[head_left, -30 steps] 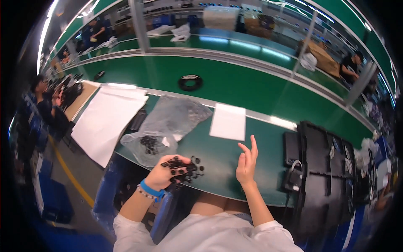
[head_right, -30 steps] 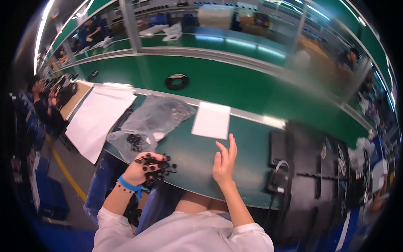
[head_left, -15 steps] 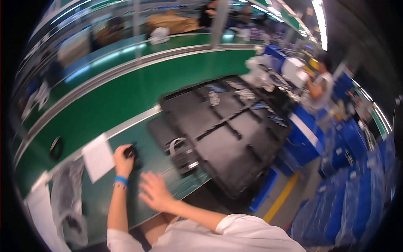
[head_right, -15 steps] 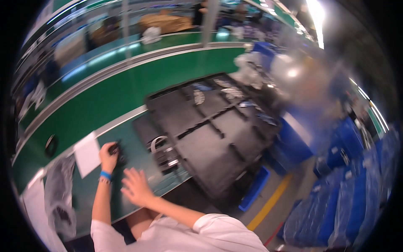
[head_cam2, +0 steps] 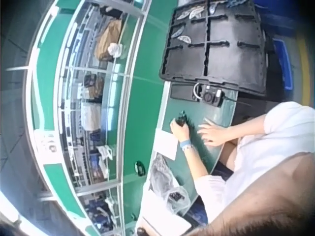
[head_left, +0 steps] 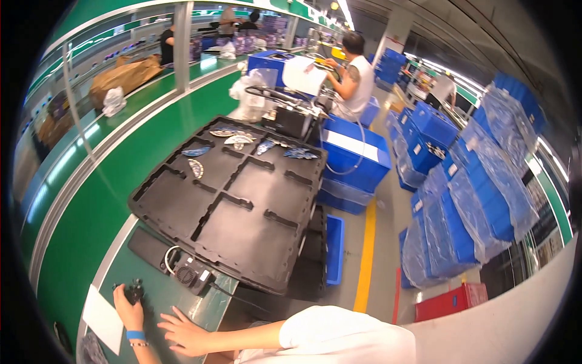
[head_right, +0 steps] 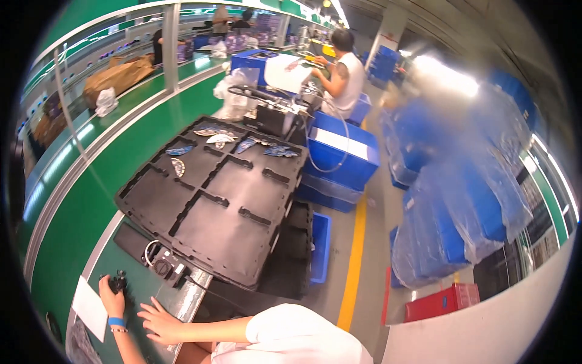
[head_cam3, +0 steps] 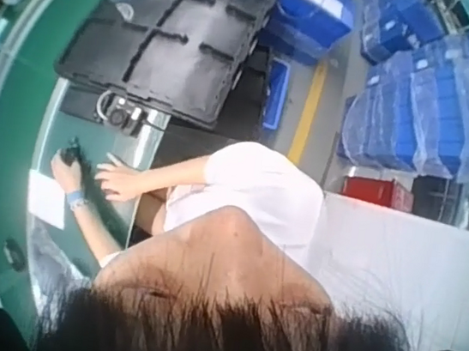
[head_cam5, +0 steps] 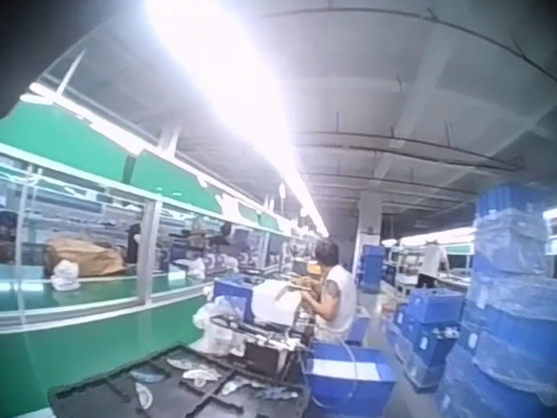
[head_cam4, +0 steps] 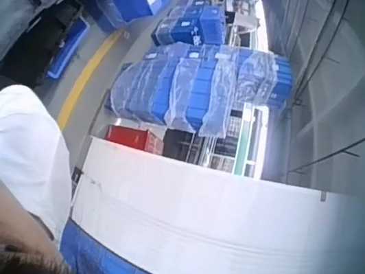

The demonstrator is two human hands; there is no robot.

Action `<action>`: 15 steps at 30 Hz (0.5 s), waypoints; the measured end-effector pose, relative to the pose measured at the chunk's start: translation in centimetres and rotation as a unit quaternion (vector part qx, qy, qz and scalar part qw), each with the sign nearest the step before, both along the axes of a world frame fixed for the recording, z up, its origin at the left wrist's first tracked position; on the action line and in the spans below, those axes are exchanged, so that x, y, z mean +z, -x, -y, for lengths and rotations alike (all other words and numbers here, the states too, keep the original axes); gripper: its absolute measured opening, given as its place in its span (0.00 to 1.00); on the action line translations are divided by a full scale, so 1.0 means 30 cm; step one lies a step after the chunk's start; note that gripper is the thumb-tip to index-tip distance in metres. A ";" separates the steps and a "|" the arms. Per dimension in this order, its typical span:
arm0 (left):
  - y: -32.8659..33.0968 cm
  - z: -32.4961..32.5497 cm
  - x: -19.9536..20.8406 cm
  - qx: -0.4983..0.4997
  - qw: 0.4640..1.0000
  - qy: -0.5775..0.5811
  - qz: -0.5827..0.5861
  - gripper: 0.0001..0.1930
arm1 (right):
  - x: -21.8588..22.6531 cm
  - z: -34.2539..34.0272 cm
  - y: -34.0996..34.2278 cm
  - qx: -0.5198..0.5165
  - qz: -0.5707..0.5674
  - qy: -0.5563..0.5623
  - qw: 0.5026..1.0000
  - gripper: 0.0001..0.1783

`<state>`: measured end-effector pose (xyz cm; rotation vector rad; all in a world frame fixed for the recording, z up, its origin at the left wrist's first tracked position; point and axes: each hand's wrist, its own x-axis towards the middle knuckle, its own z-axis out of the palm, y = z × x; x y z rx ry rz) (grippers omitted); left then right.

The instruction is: The person assembles circuit boards and plastic housing components by hand, securing them together with screws and other electronic components.

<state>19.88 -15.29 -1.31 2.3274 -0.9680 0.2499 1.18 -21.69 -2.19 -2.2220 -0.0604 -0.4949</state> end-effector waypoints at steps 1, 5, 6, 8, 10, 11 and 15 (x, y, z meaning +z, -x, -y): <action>0.007 0.007 0.005 -0.002 1.000 -0.010 -0.009 0.22 | -0.005 0.005 0.001 0.011 0.007 0.004 1.000 0.13; 0.015 0.008 0.030 -0.023 0.999 -0.018 -0.023 0.25 | -0.027 0.021 0.006 0.003 0.017 -0.003 1.000 0.14; 0.008 -0.018 0.031 -0.035 0.999 -0.023 -0.030 0.27 | -0.027 0.022 0.004 0.005 0.018 -0.002 1.000 0.14; 0.024 -0.086 0.082 -0.035 0.998 -0.031 -0.036 0.29 | -0.022 0.003 -0.004 0.014 0.023 0.001 1.000 0.14; 0.115 -0.190 0.179 -0.017 0.999 -0.003 0.036 0.32 | -0.012 -0.020 -0.013 0.032 0.031 -0.007 0.999 0.13; 0.158 -0.265 0.226 0.011 0.999 0.010 0.039 0.31 | 0.000 -0.040 -0.014 0.045 0.040 -0.014 0.998 0.13; 0.421 -0.416 0.390 0.193 0.958 0.205 -0.056 0.10 | -0.057 0.045 0.029 0.015 -0.004 0.026 1.000 0.13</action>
